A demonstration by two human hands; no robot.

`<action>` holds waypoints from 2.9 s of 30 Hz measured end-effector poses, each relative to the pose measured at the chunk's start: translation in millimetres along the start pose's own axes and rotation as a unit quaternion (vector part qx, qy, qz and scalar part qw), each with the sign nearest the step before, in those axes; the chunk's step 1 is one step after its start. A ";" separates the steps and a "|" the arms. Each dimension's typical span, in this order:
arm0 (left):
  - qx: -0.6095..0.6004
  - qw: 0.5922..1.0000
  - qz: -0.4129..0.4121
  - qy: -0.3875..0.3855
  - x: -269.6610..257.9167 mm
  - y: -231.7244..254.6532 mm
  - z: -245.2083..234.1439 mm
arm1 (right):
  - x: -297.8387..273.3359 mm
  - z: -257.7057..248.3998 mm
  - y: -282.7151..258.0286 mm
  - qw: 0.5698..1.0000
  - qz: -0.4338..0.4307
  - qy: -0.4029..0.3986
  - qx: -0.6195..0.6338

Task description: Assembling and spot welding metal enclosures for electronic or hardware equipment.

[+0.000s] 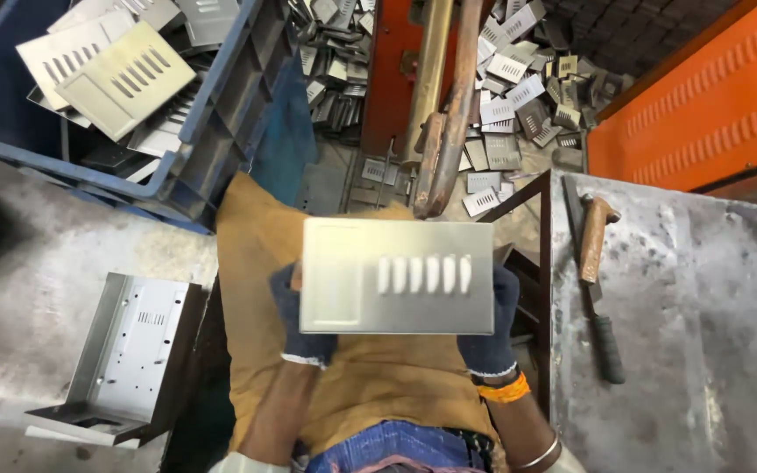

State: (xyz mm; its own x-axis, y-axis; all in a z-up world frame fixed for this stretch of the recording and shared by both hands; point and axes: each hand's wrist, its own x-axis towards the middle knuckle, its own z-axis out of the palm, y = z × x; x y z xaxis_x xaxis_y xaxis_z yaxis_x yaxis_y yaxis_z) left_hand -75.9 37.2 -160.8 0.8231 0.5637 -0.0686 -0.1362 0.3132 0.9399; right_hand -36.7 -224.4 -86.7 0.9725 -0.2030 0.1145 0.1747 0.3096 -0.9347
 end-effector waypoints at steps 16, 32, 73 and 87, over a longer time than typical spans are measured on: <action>0.511 0.702 0.410 -0.281 111.9 223.7 146.3 | 55.7 101.3 -78.4 0.967 -0.003 -0.239 -0.089; 0.523 0.685 0.392 -0.322 117.0 217.9 153.5 | 63.8 83.5 -47.2 0.970 -0.027 -0.208 -0.119; 0.204 0.743 0.303 -0.561 -94.6 221.0 204.3 | -3.3 -138.4 -176.8 0.948 -0.072 0.190 -0.244; 0.164 0.721 0.198 -0.643 -88.6 142.0 204.6 | 119.7 -270.8 -27.9 0.734 -0.070 0.197 -0.646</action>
State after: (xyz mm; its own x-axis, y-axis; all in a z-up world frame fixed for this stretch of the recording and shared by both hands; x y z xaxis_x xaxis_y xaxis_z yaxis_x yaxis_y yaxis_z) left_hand -55.3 -124.7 47.2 0.6142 -0.6823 0.3965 -0.5377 0.0060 0.8431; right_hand 33.1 -508.9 -138.0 0.7947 -0.4796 0.3720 -0.2700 -0.8283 -0.4910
